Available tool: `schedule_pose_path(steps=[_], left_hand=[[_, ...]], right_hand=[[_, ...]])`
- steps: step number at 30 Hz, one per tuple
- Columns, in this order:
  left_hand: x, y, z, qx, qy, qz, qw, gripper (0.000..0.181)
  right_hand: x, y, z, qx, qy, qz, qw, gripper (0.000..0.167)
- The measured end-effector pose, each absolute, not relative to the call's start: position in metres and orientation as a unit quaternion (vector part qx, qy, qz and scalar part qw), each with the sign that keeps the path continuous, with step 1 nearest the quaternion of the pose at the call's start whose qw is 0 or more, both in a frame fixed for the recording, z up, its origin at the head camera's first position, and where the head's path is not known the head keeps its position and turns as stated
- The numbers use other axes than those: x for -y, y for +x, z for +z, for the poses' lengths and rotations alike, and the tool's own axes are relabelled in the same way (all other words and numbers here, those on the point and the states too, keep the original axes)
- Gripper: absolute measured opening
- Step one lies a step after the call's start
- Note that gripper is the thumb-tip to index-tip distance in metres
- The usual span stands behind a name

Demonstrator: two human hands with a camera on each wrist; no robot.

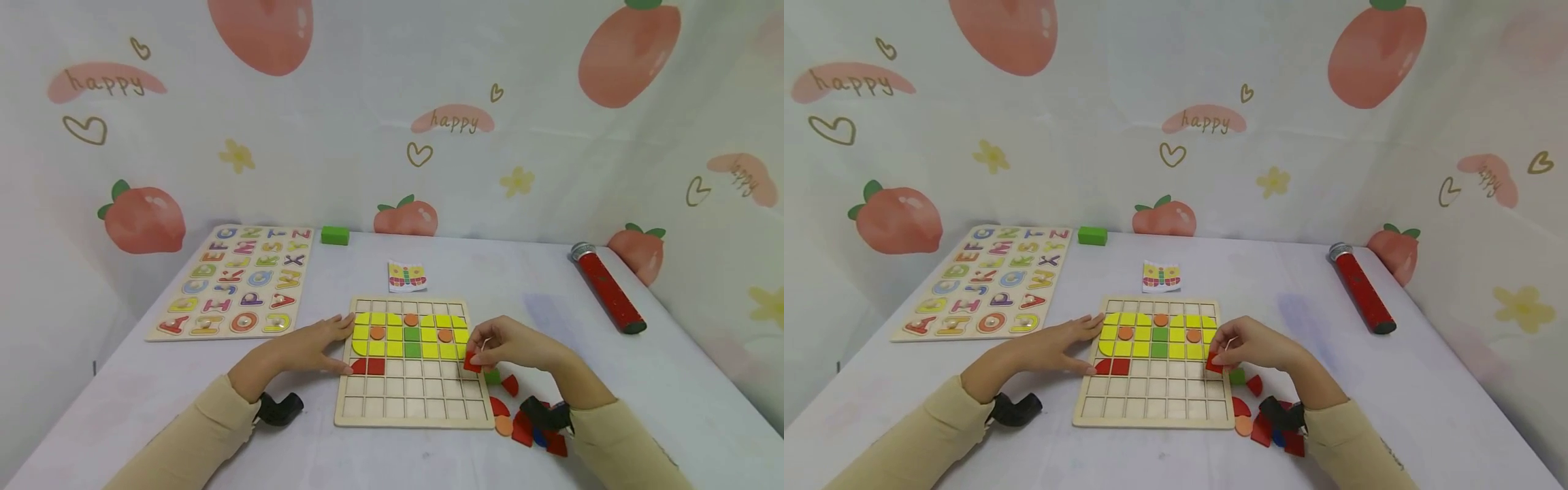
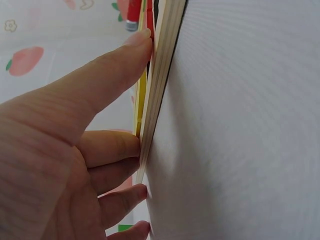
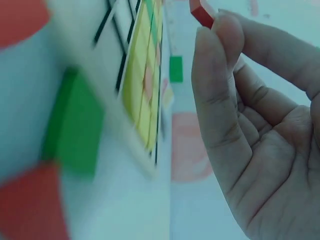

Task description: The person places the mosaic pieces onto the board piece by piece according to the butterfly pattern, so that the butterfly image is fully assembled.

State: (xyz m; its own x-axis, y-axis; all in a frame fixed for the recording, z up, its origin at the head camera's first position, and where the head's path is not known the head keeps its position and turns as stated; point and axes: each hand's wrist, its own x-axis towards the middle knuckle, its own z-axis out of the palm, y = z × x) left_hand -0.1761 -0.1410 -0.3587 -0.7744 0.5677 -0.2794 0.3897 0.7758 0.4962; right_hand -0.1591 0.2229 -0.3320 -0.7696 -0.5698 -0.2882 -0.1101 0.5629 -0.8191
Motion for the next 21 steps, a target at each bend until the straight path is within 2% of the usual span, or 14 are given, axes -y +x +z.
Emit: schedule_pose_path(steps=[12,21], left_hand=[[0.141,-0.176,-0.36,-0.917,0.26,0.212,0.215,0.089],[0.14,-0.176,-0.359,-0.92,0.253,0.209,0.214,0.089]], right_hand=[[-0.169,-0.18,-0.334,-0.839,-0.229,-0.414,0.268,0.017],[-0.135,-0.188,-0.344,-0.83,-0.212,-0.439,0.272,0.013]])
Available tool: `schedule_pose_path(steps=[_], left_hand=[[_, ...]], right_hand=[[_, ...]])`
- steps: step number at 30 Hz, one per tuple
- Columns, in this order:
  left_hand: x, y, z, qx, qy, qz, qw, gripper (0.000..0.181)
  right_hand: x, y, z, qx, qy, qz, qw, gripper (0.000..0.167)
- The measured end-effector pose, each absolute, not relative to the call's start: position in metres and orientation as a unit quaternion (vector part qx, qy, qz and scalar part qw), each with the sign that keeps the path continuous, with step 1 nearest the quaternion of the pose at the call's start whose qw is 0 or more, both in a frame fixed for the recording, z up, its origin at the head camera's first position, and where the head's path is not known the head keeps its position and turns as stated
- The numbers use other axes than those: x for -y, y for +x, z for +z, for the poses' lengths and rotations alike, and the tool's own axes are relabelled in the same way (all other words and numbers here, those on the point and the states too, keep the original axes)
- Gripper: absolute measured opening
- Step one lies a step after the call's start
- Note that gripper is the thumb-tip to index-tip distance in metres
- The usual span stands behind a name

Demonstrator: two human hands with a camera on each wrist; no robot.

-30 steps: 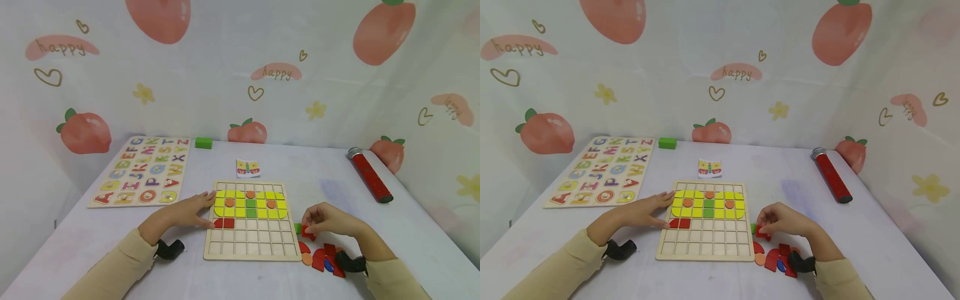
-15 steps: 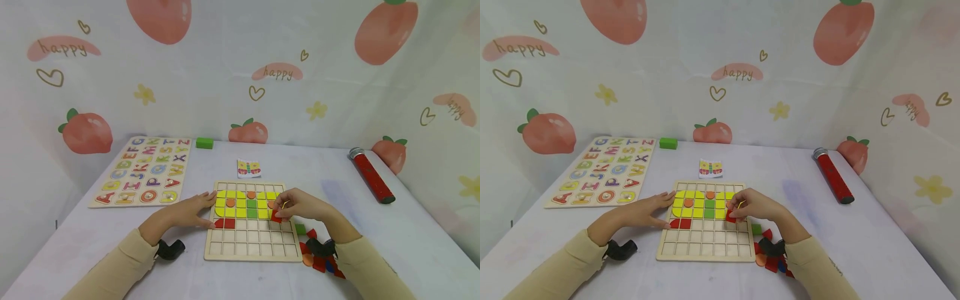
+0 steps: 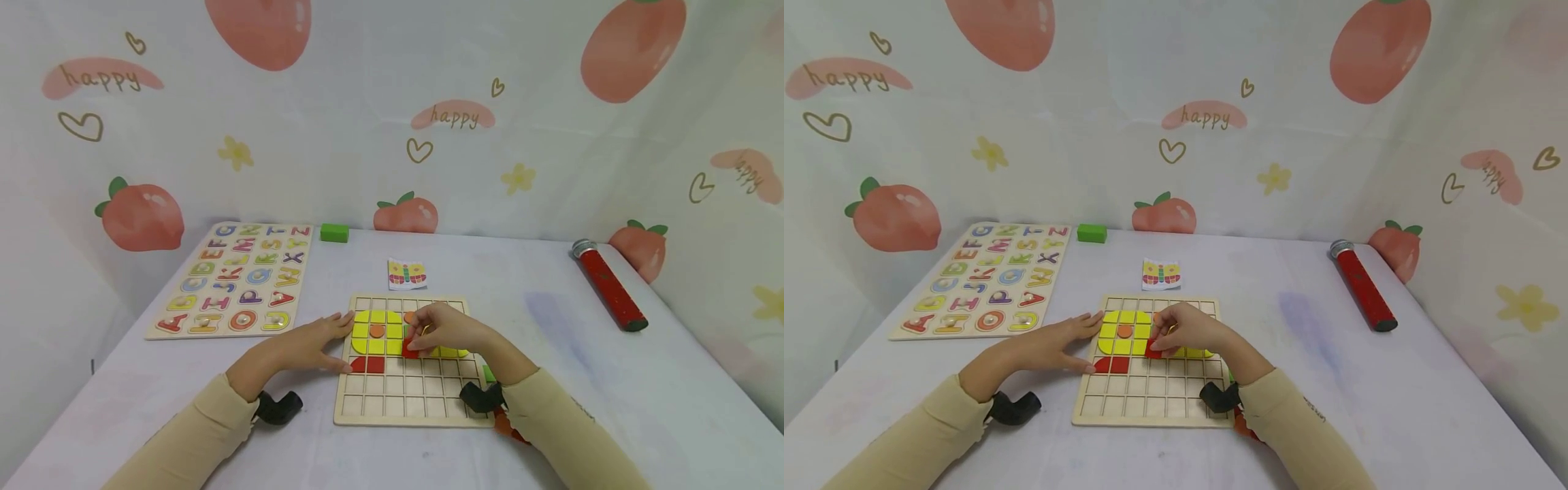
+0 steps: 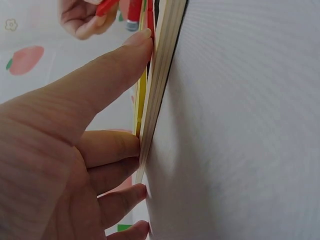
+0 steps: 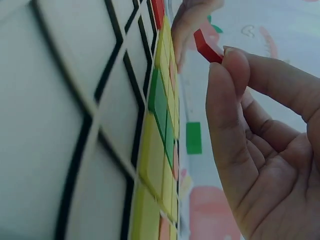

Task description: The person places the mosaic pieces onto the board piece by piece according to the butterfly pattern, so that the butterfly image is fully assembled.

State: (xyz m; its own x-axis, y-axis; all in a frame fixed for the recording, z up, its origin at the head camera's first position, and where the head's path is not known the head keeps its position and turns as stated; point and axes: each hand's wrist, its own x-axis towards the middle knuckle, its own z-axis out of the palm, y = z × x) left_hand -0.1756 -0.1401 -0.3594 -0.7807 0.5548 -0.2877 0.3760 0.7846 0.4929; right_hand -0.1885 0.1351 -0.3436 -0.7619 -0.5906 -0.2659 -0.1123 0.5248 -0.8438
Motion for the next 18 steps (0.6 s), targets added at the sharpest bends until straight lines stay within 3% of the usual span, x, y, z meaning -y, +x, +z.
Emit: schedule_pose_path(steps=[12,18], left_hand=[[0.141,-0.178,-0.361,-0.915,0.276,0.211,0.205,0.089],[0.141,-0.178,-0.361,-0.917,0.269,0.209,0.206,0.089]], right_hand=[[-0.115,-0.186,-0.354,-0.816,-0.227,-0.448,0.285,0.012],[-0.114,-0.185,-0.356,-0.834,-0.251,-0.413,0.265,0.01]])
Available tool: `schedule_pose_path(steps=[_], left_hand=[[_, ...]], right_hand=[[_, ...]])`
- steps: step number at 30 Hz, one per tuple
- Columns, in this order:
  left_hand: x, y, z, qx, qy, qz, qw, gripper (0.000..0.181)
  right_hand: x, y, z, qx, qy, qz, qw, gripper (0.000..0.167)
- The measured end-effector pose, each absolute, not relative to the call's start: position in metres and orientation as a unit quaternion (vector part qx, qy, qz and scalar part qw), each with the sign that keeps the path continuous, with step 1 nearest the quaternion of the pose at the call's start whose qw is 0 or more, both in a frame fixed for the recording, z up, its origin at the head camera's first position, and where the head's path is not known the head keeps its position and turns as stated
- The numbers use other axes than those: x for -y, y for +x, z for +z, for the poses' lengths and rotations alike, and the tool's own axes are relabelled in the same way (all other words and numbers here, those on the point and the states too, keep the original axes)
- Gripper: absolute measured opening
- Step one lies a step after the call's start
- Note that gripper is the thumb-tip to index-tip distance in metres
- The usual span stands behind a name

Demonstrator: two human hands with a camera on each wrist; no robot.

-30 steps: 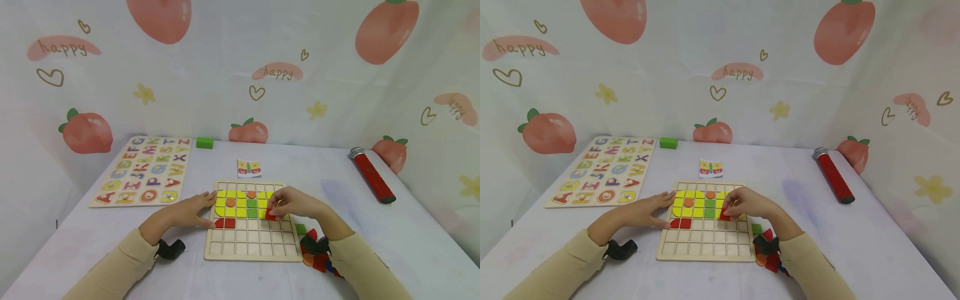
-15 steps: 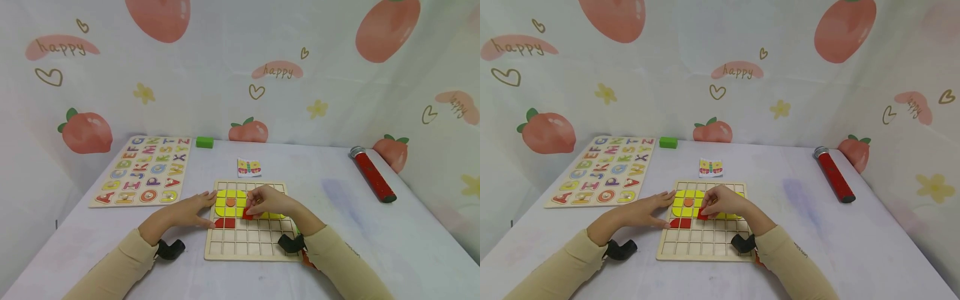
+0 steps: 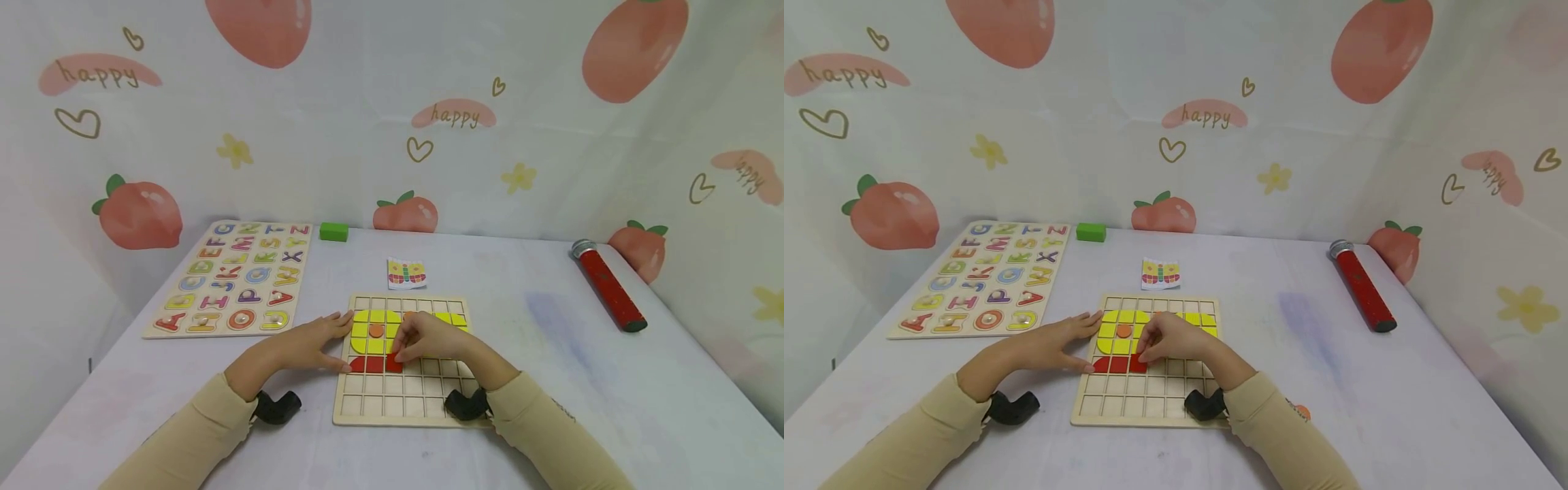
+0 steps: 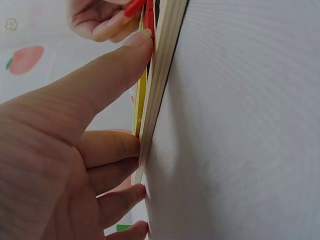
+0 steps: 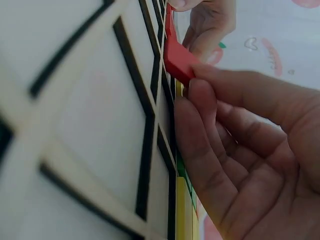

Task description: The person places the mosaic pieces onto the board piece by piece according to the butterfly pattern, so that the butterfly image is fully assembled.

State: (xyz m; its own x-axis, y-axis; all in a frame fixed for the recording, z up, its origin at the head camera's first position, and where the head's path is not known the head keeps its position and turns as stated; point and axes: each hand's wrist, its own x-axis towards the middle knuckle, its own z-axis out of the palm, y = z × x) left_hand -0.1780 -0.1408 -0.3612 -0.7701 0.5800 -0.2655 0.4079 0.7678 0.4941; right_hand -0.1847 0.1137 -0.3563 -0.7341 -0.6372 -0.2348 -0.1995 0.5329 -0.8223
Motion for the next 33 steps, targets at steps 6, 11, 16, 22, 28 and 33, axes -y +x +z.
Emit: schedule_pose_path(steps=[6,11,16,22,28,33], left_hand=[[0.14,-0.178,-0.36,-0.919,0.26,0.211,0.209,0.089],[0.14,-0.177,-0.36,-0.919,0.26,0.211,0.208,0.089],[0.14,-0.176,-0.359,-0.916,0.266,0.215,0.208,0.089],[0.14,-0.177,-0.36,-0.917,0.266,0.212,0.208,0.089],[0.14,-0.177,-0.361,-0.919,0.262,0.211,0.208,0.089],[0.141,-0.178,-0.362,-0.916,0.268,0.213,0.208,0.089]], right_hand=[[-0.114,-0.186,-0.36,-0.841,-0.26,-0.399,0.257,0.01],[-0.114,-0.184,-0.359,-0.85,-0.269,-0.381,0.243,0.009],[-0.113,-0.182,-0.358,-0.854,-0.277,-0.374,0.233,0.007],[-0.114,-0.182,-0.358,-0.861,-0.278,-0.362,0.224,0.007],[-0.114,-0.184,-0.354,-0.864,-0.28,-0.351,0.23,0.009],[-0.118,-0.184,-0.348,-0.861,-0.285,-0.355,0.225,0.011]])
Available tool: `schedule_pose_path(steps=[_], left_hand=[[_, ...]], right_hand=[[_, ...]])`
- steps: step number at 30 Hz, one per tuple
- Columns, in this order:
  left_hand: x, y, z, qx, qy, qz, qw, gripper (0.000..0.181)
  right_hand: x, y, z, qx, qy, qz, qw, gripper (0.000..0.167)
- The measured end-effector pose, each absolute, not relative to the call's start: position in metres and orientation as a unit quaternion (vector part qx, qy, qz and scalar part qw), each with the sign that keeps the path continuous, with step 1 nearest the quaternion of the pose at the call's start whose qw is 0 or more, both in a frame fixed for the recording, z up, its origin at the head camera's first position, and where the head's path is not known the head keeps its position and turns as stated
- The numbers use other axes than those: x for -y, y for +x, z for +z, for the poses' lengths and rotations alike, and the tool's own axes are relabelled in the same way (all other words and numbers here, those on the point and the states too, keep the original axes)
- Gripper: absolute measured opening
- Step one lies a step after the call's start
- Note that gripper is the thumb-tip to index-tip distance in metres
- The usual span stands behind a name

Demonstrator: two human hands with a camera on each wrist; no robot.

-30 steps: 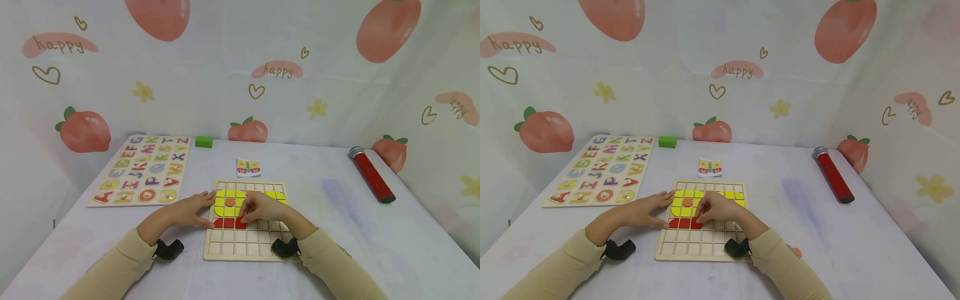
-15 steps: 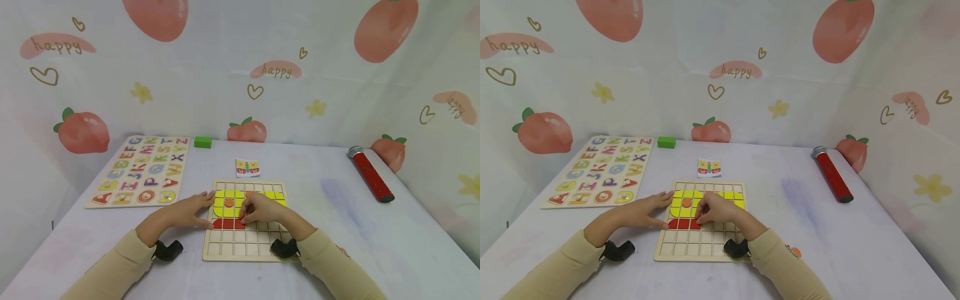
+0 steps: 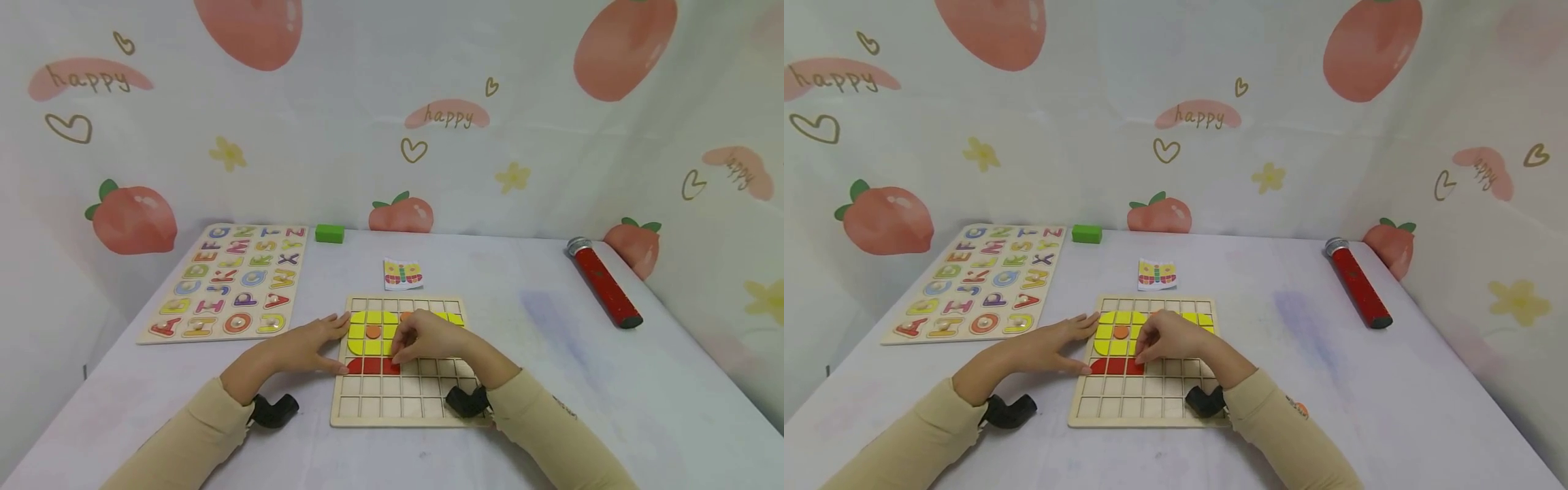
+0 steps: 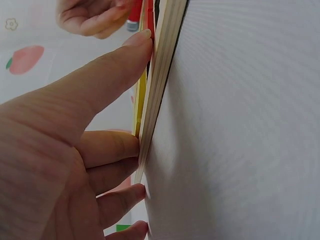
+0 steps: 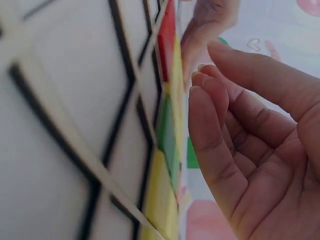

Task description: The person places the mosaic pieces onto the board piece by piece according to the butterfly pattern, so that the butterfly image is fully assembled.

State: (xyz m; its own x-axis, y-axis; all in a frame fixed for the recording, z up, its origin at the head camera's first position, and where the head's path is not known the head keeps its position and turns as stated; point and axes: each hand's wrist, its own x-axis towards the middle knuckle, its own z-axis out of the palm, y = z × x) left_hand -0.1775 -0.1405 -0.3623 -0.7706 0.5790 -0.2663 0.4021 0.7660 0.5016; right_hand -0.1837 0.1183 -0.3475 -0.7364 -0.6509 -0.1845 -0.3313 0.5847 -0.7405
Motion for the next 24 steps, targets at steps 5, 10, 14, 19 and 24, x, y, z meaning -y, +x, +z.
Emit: schedule_pose_path(steps=[5,10,14,19,24], left_hand=[[0.141,-0.177,-0.363,-0.916,0.271,0.213,0.205,0.09],[0.141,-0.177,-0.364,-0.918,0.27,0.209,0.203,0.09],[0.142,-0.178,-0.364,-0.919,0.27,0.203,0.203,0.091],[0.142,-0.178,-0.363,-0.919,0.269,0.203,0.203,0.091],[0.141,-0.178,-0.363,-0.919,0.268,0.204,0.204,0.09]], right_hand=[[-0.136,-0.18,-0.339,-0.86,-0.282,-0.364,0.221,0.011],[-0.163,-0.175,-0.334,-0.87,-0.256,-0.363,0.214,0.012],[-0.186,-0.17,-0.336,-0.883,-0.229,-0.353,0.208,0.013],[-0.211,-0.162,-0.342,-0.893,-0.185,-0.353,0.208,0.017],[-0.232,-0.156,-0.348,-0.901,-0.15,-0.357,0.197,0.021]])
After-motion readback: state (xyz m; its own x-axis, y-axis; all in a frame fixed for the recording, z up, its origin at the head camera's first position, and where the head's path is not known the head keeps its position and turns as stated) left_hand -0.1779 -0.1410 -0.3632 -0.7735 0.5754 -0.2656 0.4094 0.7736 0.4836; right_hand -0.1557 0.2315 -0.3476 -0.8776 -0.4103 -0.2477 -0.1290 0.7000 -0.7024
